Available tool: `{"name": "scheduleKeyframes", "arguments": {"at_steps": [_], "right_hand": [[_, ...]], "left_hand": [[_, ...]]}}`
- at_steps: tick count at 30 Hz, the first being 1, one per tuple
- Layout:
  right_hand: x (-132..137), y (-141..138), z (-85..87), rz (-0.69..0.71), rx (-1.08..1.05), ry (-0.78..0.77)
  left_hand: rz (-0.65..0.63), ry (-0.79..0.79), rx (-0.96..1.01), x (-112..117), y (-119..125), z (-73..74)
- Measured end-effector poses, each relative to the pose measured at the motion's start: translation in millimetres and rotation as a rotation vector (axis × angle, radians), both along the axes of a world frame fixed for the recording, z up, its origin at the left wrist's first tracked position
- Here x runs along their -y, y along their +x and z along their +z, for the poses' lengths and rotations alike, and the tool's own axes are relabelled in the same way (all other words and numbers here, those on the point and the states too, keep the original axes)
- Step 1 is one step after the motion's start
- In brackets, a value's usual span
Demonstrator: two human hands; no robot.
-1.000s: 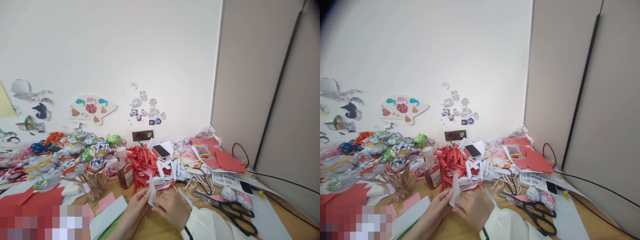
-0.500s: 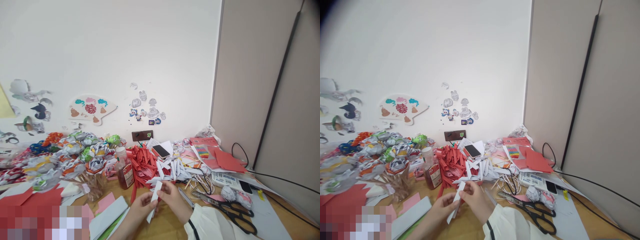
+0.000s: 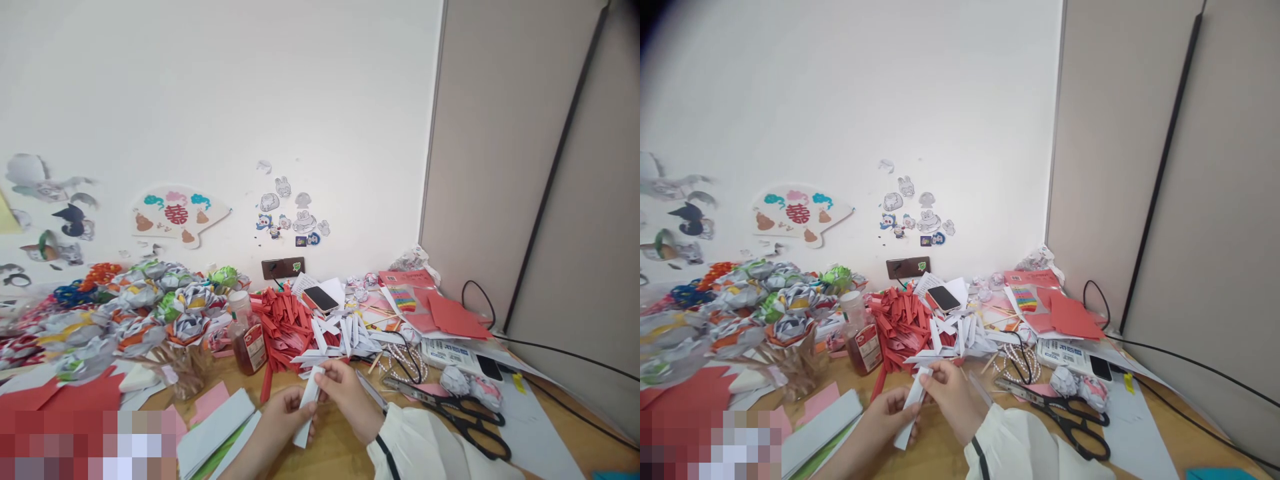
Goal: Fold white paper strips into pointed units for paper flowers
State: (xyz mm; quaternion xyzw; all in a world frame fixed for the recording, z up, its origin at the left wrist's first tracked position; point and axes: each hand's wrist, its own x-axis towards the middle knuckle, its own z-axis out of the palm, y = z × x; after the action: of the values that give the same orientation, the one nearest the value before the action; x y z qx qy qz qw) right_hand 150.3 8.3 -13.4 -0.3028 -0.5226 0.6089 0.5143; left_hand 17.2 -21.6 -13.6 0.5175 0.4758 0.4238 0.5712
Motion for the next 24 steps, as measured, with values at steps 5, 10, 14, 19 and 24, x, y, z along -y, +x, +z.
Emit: {"name": "scheduleKeyframes", "arguments": {"at_steps": [5, 10, 14, 19, 24], "right_hand": [[-5.2, -0.2, -5.2, -0.034, 0.034, 0.051], [-6.3, -1.0, -6.4, -0.045, 0.066, 0.092], [-6.6, -2.3, -7.5, -0.067, 0.107, 0.109], [-6.1, -1.6, -7.2, -0.08, 0.141, 0.115], [-7.1, 0.5, -7.6, -0.072, 0.157, 0.121]], "left_hand": [[-0.003, -0.055, 0.011, -2.2, 0.2, -1.3], [0.038, -0.058, -0.006, -5.6, -0.4, -7.3], [0.079, -0.025, -0.045, -4.9, 1.9, -9.6], [0.097, -0.034, -0.029, -3.2, 6.1, -9.5], [0.068, -0.04, -0.02, -0.4, 5.6, -5.3]]}}
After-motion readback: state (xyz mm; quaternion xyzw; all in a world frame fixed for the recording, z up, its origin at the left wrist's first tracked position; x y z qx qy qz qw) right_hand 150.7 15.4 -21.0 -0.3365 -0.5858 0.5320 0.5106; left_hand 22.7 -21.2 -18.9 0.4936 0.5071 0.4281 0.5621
